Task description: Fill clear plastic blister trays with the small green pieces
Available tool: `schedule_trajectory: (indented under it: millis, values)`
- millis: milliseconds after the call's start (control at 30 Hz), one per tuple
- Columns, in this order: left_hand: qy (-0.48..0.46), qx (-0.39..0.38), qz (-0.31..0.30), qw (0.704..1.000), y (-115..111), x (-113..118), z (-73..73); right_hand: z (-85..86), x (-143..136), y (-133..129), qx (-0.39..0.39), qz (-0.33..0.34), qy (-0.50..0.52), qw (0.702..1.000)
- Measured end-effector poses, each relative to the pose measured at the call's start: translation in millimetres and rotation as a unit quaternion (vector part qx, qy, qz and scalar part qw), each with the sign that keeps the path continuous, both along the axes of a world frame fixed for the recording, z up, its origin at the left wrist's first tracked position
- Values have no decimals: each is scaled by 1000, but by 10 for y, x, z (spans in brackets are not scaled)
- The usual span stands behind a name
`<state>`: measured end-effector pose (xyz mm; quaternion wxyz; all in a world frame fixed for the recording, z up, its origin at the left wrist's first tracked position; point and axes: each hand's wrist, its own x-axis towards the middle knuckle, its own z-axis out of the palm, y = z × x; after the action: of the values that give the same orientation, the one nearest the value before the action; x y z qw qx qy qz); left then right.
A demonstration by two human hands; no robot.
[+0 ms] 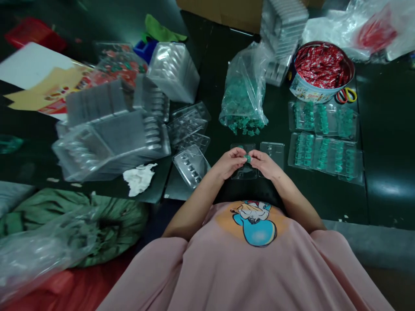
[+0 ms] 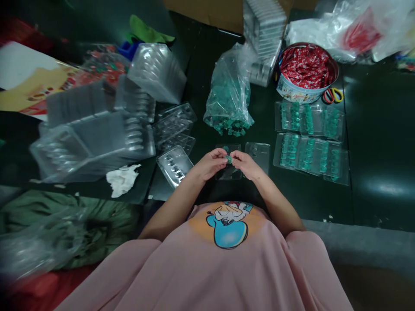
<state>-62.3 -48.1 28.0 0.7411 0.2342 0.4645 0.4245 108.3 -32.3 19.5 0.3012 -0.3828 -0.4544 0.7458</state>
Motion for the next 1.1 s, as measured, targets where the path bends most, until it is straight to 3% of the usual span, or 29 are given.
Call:
schedule_trajectory:
  millis: [167,300,400,567,833,1100]
  values:
    - [24,28,16,999,14,16,-7,-72,80,-20,94,6,-58,994]
    - [76,72,38,994,26,55,-26,-71,87,-68,158,-24,-127,979]
    - [106,112,56,986,27,87,-30,-37,46,-101,166,-64,-117,977]
    - [144,164,63,974,15,109,13,-21,-5,-103,120,-119,-47,985]
    - [185,188,60,963,-10,153,73,-41,-52,-107,106,-161,-36,981]
    - [216,196,65,954,-4,173,64,-9,-76,-144,-60,-151,69,984]
